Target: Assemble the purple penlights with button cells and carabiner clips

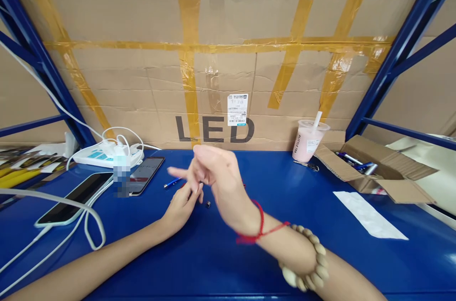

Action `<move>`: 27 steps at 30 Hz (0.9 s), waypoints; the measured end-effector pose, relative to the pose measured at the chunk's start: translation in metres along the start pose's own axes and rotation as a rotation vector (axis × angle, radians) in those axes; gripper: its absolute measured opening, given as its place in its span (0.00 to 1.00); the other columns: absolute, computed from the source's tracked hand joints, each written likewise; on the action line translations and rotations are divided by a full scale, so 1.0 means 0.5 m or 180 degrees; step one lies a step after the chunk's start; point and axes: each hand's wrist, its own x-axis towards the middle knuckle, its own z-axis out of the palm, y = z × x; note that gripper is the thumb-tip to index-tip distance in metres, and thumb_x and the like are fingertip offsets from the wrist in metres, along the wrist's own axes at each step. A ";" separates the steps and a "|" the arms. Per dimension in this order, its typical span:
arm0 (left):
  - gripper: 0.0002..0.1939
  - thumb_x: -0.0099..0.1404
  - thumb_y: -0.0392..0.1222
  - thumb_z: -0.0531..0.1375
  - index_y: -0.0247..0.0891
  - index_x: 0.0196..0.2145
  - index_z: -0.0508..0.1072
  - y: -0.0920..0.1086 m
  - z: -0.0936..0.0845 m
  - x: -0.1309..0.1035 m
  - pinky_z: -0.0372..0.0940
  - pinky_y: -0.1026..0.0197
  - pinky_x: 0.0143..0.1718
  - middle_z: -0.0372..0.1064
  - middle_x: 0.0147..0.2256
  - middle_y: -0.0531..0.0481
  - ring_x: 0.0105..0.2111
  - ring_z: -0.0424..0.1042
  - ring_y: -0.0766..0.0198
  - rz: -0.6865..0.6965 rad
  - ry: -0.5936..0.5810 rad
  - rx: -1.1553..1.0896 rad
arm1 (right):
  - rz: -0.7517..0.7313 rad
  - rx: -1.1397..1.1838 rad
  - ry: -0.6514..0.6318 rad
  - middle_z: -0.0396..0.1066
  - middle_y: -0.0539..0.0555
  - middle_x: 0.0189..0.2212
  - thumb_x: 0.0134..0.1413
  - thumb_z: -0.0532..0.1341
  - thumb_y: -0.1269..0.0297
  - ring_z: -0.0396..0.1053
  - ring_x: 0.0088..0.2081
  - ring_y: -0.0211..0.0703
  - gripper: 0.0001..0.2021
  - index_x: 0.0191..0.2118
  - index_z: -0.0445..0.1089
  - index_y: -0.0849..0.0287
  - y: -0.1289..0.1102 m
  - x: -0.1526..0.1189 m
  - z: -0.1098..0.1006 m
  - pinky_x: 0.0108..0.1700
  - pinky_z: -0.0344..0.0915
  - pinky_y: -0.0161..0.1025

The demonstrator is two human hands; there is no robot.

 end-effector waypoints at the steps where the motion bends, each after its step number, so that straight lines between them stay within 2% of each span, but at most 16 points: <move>1: 0.13 0.67 0.46 0.46 0.40 0.39 0.66 -0.002 -0.001 0.001 0.59 0.65 0.30 0.64 0.23 0.56 0.26 0.66 0.65 0.0047 -0.0066 0.0059 | -0.0277 -0.0419 0.0117 0.48 0.46 0.14 0.53 0.55 0.55 0.50 0.18 0.33 0.21 0.15 0.51 0.58 0.018 0.017 -0.019 0.29 0.63 0.37; 3: 0.12 0.67 0.45 0.44 0.40 0.41 0.64 -0.004 -0.003 0.004 0.58 0.65 0.31 0.64 0.23 0.56 0.26 0.66 0.65 0.0101 -0.0162 0.0172 | -0.0660 -0.1703 0.0359 0.51 0.46 0.15 0.52 0.58 0.58 0.52 0.20 0.33 0.19 0.16 0.55 0.58 0.056 0.046 -0.060 0.32 0.62 0.36; 5: 0.11 0.68 0.44 0.43 0.40 0.41 0.62 -0.003 -0.005 0.004 0.57 0.64 0.32 0.64 0.24 0.57 0.28 0.66 0.65 0.0084 -0.0146 0.0239 | -0.0874 -0.2820 0.0396 0.53 0.47 0.16 0.52 0.58 0.58 0.52 0.21 0.33 0.19 0.15 0.54 0.59 0.094 0.063 -0.102 0.29 0.58 0.34; 6: 0.10 0.68 0.44 0.44 0.41 0.41 0.61 -0.002 -0.006 0.003 0.57 0.64 0.33 0.64 0.24 0.57 0.28 0.67 0.64 0.0058 -0.0121 0.0242 | -0.0819 -0.3130 0.0361 0.54 0.47 0.16 0.53 0.56 0.58 0.52 0.21 0.33 0.19 0.16 0.55 0.59 0.111 0.066 -0.122 0.27 0.56 0.34; 8: 0.09 0.68 0.44 0.45 0.41 0.41 0.61 0.001 -0.007 0.001 0.56 0.64 0.34 0.64 0.25 0.57 0.29 0.66 0.64 0.0019 -0.0099 0.0245 | -0.0402 -0.3484 0.0223 0.58 0.48 0.18 0.57 0.53 0.58 0.55 0.21 0.34 0.19 0.18 0.59 0.60 0.136 0.059 -0.157 0.25 0.54 0.33; 9: 0.09 0.68 0.44 0.45 0.41 0.41 0.61 0.002 -0.007 -0.001 0.56 0.64 0.33 0.64 0.25 0.57 0.29 0.66 0.64 0.0007 -0.0097 0.0255 | -0.0204 -0.3684 0.0116 0.61 0.49 0.20 0.58 0.52 0.58 0.57 0.22 0.34 0.18 0.21 0.62 0.60 0.144 0.052 -0.172 0.25 0.55 0.33; 12: 0.08 0.67 0.45 0.46 0.42 0.41 0.60 0.002 -0.006 -0.005 0.56 0.64 0.31 0.64 0.25 0.57 0.29 0.66 0.65 0.0013 -0.0117 0.0247 | -0.0006 -0.4414 -0.0143 0.67 0.51 0.27 0.60 0.50 0.60 0.63 0.26 0.37 0.15 0.28 0.68 0.58 0.154 0.020 -0.200 0.28 0.58 0.34; 15: 0.07 0.67 0.44 0.47 0.42 0.41 0.60 -0.003 -0.003 -0.006 0.57 0.64 0.31 0.64 0.25 0.57 0.29 0.67 0.65 0.0066 -0.0199 0.0142 | -0.0059 -0.4657 -0.0525 0.70 0.53 0.36 0.60 0.50 0.63 0.67 0.38 0.43 0.11 0.39 0.70 0.55 0.155 -0.008 -0.211 0.37 0.63 0.37; 18: 0.07 0.67 0.43 0.47 0.41 0.40 0.60 -0.007 0.001 -0.005 0.59 0.63 0.33 0.64 0.26 0.56 0.29 0.67 0.64 0.0130 -0.0229 0.0123 | -0.0163 -0.4549 -0.0911 0.70 0.55 0.42 0.58 0.52 0.64 0.67 0.44 0.46 0.12 0.45 0.69 0.54 0.160 -0.024 -0.216 0.46 0.63 0.42; 23: 0.09 0.67 0.44 0.46 0.40 0.37 0.62 -0.006 0.004 -0.007 0.59 0.63 0.32 0.64 0.26 0.53 0.31 0.66 0.62 0.0127 -0.0270 0.0243 | -0.0217 -0.4557 -0.1228 0.67 0.55 0.48 0.58 0.54 0.62 0.63 0.52 0.49 0.14 0.49 0.68 0.52 0.167 -0.035 -0.223 0.56 0.56 0.48; 27: 0.09 0.68 0.44 0.46 0.40 0.36 0.63 -0.002 0.004 -0.010 0.59 0.63 0.33 0.64 0.25 0.52 0.31 0.66 0.63 0.0172 -0.0338 0.0296 | -0.0142 -0.4531 -0.1497 0.67 0.54 0.49 0.60 0.52 0.65 0.60 0.55 0.48 0.15 0.51 0.67 0.51 0.166 -0.040 -0.229 0.59 0.50 0.52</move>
